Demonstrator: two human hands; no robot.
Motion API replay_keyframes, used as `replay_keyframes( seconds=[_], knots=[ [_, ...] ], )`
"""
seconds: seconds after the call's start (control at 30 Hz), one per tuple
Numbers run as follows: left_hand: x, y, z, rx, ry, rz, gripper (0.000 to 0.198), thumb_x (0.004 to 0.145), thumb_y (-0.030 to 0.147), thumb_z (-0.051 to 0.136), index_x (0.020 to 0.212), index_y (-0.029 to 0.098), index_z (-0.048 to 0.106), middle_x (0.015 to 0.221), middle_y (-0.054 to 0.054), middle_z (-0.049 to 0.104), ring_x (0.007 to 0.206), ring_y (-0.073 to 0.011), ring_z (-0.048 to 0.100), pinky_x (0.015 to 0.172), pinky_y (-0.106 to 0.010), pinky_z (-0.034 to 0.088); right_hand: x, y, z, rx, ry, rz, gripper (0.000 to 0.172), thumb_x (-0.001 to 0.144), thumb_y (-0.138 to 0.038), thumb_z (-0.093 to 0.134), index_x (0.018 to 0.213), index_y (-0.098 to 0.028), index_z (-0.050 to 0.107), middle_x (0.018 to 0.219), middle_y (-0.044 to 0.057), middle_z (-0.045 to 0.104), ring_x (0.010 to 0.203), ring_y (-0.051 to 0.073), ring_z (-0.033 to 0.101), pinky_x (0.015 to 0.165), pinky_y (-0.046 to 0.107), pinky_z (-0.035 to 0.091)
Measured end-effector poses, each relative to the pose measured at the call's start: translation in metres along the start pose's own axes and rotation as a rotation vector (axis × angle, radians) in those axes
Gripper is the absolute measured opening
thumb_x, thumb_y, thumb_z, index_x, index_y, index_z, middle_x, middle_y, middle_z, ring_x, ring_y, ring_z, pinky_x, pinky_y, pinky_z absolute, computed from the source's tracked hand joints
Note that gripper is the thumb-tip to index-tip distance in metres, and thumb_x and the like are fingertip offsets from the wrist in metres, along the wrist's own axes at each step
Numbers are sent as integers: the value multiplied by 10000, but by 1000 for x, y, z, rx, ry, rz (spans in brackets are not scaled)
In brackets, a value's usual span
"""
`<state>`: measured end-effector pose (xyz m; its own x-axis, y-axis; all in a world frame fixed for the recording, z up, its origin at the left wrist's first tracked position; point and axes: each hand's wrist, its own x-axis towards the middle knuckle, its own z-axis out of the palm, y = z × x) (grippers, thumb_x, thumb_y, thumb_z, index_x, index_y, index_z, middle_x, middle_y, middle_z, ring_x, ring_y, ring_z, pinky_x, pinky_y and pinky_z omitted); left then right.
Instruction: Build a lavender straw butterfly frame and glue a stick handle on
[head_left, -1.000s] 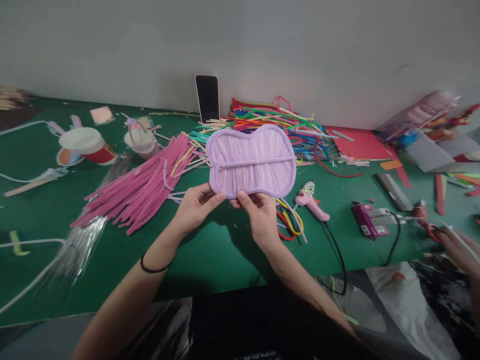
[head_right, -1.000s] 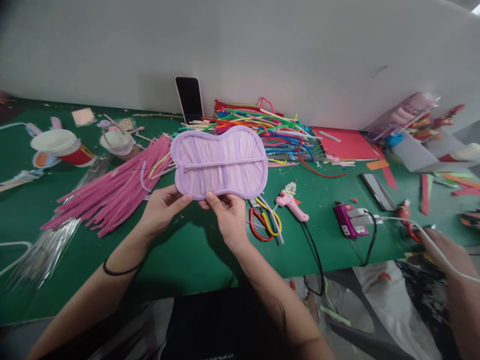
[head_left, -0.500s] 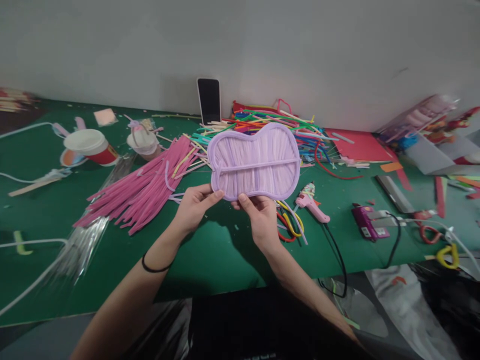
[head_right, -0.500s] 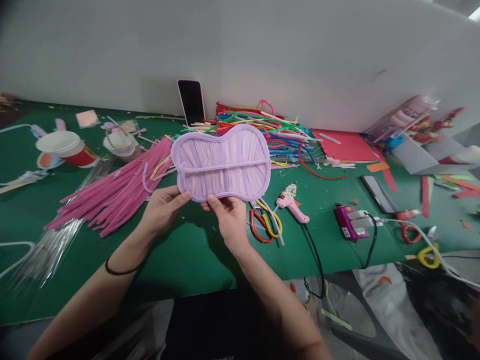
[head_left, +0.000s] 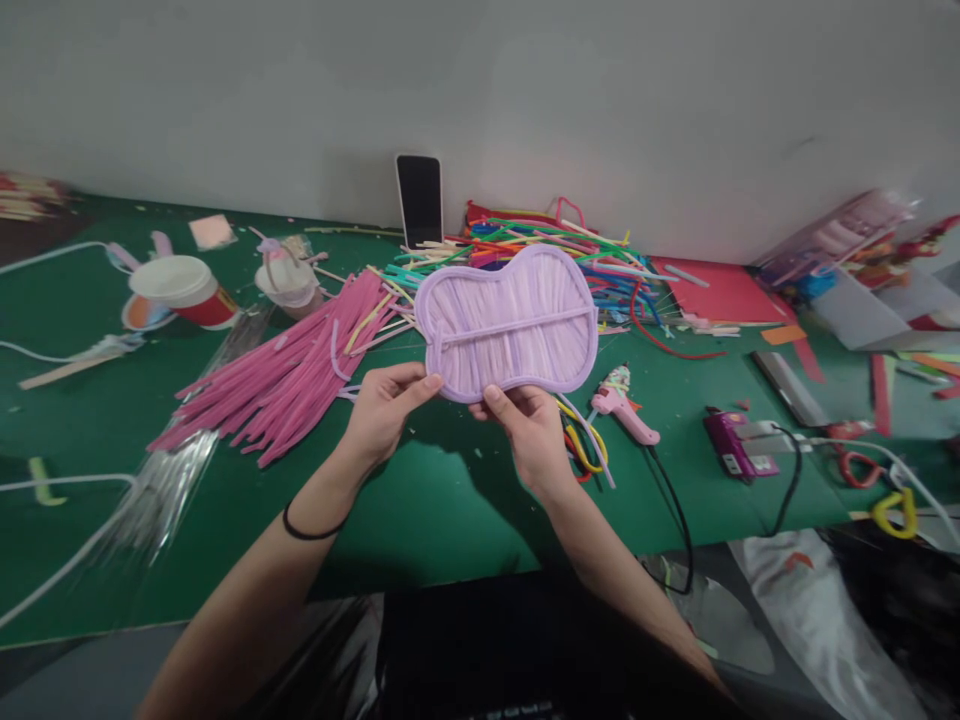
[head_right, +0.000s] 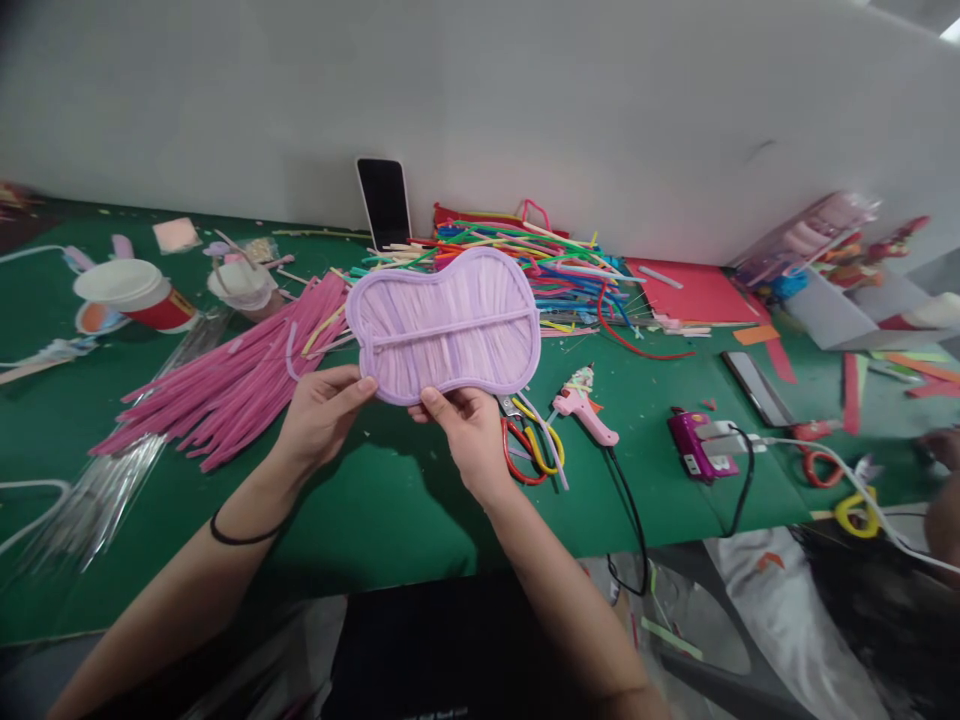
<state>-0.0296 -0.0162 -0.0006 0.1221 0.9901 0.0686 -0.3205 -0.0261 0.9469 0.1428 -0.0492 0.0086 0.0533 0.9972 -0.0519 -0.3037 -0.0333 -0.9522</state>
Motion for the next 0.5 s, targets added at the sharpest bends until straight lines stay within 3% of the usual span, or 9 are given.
replay_keyframes(
  seconds=[0.2,0.5],
  knots=[
    [1,5,5,-113,11,-38,294,673,430,863,679,154,762,658,-32,702,618,-158,643,659,-298,552,0,-4,-1,29,-19,32,245,742,-407,822,758,-185,722,702,19,755,631,150,714,675,278,602],
    [-1,6,6,-173,28,-54,241,669,361,877,644,159,748,623,-10,677,584,-125,634,628,-258,556,-4,-8,1,33,-21,49,228,729,-397,832,758,-192,735,696,5,749,644,145,720,659,264,608]
  ],
)
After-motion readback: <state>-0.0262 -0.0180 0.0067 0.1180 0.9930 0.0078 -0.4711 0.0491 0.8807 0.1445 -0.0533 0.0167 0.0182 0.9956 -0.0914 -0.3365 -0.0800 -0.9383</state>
